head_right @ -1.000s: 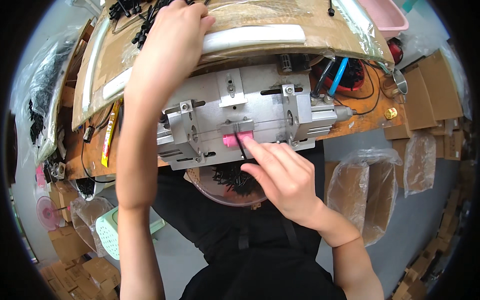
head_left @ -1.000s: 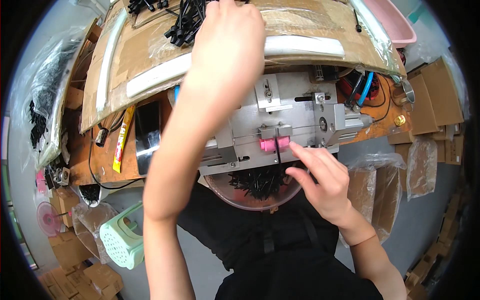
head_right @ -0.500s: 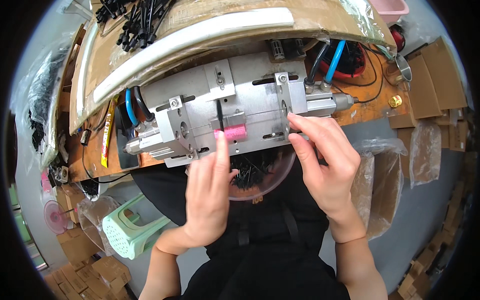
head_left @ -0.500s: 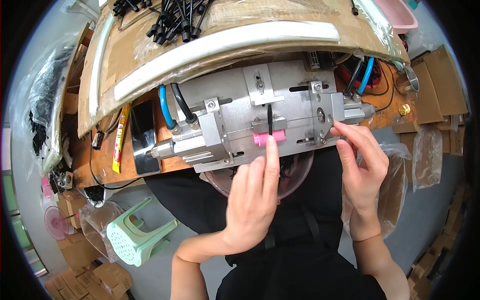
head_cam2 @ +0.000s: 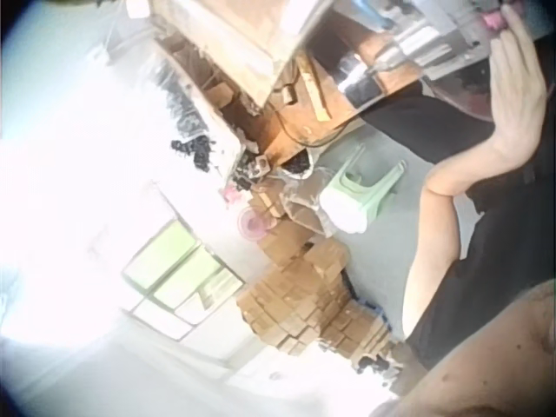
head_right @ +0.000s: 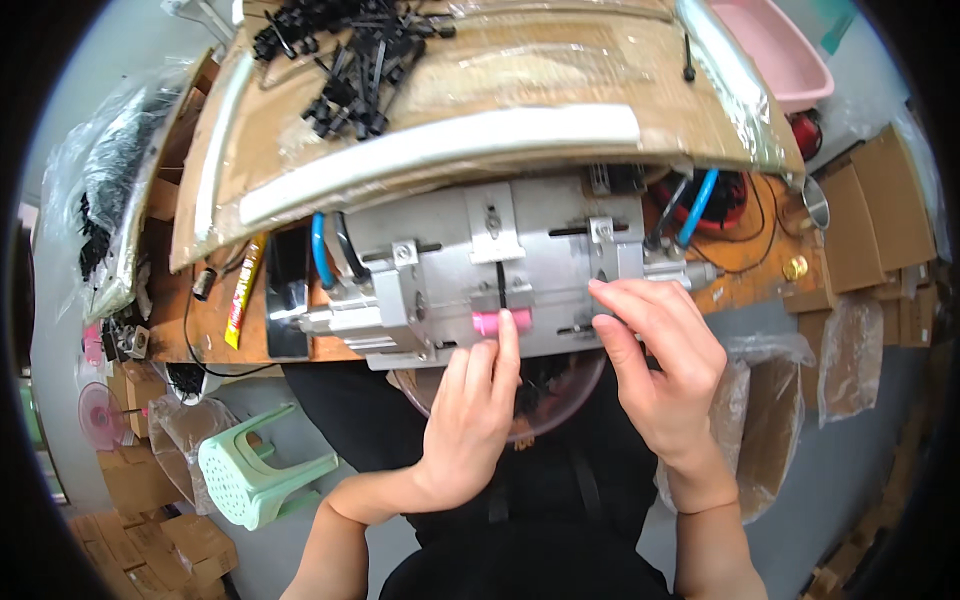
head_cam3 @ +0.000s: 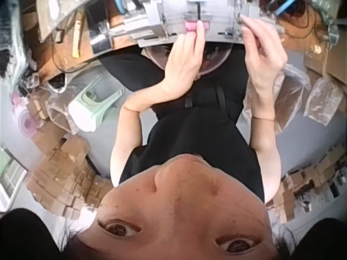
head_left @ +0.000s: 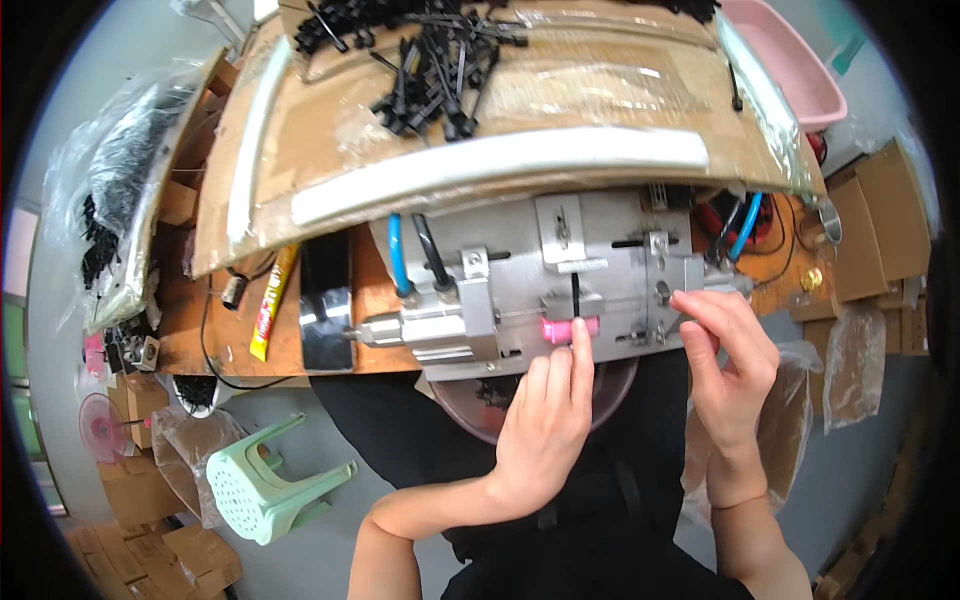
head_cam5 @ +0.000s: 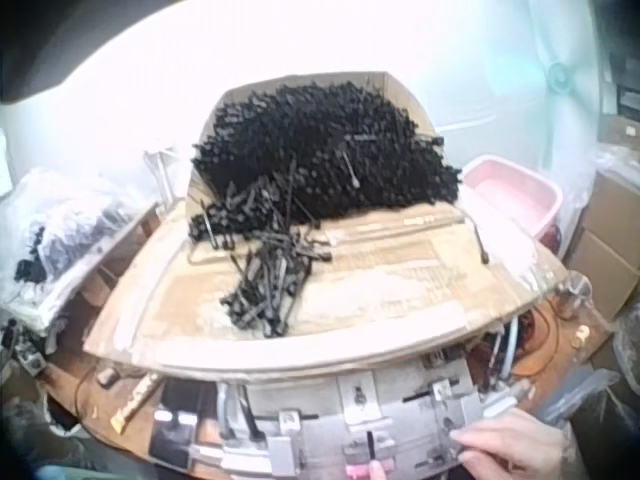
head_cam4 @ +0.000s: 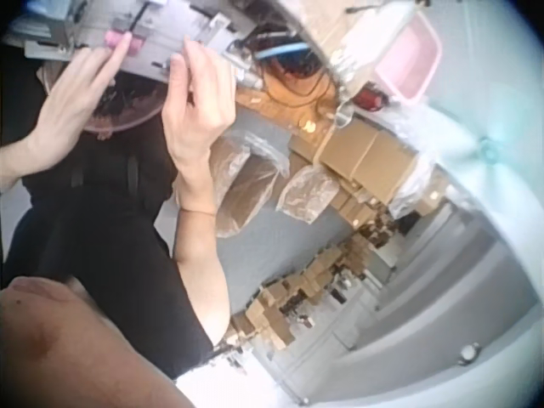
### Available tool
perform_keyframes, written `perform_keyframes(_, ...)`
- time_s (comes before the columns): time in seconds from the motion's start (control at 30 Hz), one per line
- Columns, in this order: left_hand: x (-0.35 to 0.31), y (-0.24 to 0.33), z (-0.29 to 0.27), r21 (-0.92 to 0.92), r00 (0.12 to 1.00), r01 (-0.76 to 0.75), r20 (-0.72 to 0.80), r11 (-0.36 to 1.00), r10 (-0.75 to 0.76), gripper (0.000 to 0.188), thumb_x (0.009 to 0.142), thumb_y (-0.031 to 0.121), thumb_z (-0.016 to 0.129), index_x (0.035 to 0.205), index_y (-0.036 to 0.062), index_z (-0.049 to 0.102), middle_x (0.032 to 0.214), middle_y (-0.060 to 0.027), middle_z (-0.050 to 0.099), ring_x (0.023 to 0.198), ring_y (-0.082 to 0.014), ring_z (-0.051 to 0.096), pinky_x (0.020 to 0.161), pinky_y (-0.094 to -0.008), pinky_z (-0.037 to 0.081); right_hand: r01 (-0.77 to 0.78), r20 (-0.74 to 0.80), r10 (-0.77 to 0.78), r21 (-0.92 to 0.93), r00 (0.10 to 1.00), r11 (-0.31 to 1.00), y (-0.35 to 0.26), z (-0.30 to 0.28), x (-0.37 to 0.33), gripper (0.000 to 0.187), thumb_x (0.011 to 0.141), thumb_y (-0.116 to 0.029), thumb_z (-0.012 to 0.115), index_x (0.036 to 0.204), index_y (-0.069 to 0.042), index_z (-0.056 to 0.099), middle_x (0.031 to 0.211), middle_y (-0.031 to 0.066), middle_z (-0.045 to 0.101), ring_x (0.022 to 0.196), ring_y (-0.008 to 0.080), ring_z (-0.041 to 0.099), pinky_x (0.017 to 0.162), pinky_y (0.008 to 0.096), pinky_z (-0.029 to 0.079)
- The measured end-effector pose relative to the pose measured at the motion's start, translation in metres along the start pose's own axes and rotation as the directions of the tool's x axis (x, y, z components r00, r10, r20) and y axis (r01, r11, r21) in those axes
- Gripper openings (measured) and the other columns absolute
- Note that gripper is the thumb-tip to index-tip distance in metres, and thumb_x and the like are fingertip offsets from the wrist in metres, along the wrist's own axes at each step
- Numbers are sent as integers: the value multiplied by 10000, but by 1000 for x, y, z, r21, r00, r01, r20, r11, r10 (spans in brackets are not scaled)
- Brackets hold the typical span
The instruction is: The person repeatedly picks up black cable ties and small black plastic caps from a pile on a workbench. They insert the cable tie into a silver metal jig, press a pink lever to secure it, and then attach the cap to the end of the tie. The person then removes the assembled unit and places it on the workbench, repeating this process continuously.
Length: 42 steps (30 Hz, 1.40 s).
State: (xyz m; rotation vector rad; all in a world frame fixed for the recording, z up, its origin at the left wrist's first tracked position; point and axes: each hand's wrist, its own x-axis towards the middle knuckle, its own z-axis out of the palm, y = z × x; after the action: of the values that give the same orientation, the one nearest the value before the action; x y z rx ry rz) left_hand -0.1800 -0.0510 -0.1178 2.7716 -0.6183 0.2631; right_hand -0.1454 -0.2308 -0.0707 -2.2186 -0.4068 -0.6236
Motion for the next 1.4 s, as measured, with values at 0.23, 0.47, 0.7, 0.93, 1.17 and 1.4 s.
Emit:
perform_keyframes(0.23,85,-68,-81,80,906,-10,-420,997,43,408,792,19,634,1199,22,597,987,-146,542,922,-284,553,803,-383,484,495,-8,-510,-235,860,837,1,54,163,105,807,-53,698,895,-3,669,932,156,668,863,330,640,739,407,522)
perform_keyframes(0.47,161,-138,-108,10,927,-201,-321,980,193,168,773,-28,681,933,13,648,840,-126,555,824,-304,572,745,-397,455,415,337,-272,-490,901,767,23,97,253,102,749,37,637,836,23,690,932,233,686,906,380,684,787,442,563)
perform_keyframes(0.7,159,-138,-111,29,900,-284,-335,958,277,243,746,-95,689,958,18,658,901,-108,560,844,-290,586,747,-379,467,436,353,-268,-587,896,682,57,23,203,130,737,68,614,863,40,621,927,170,648,907,371,646,790,429,538)
perform_keyframes(0.93,163,-133,-114,100,910,-273,-298,957,290,105,806,-26,648,908,-11,630,931,-111,565,935,-289,589,802,-392,488,527,185,-535,-595,825,607,65,-15,198,148,841,-11,635,982,14,597,941,130,634,855,328,629,727,392,504)
perform_keyframes(1.17,125,-108,-109,-64,940,-171,-309,983,143,192,793,-36,684,973,5,634,910,-113,601,824,-255,610,739,-359,486,270,-75,-290,-208,954,940,82,-40,181,178,937,-36,605,1108,-26,652,891,26,643,788,92,570,732,243,471)
perform_keyframes(1.4,127,-104,-123,-468,986,-81,-167,880,2,192,823,-32,699,1011,3,686,855,-7,606,779,-88,587,717,-236,468,-63,26,57,353,998,933,89,-52,171,267,967,-139,618,1182,17,638,911,9,637,778,54,543,707,198,438)
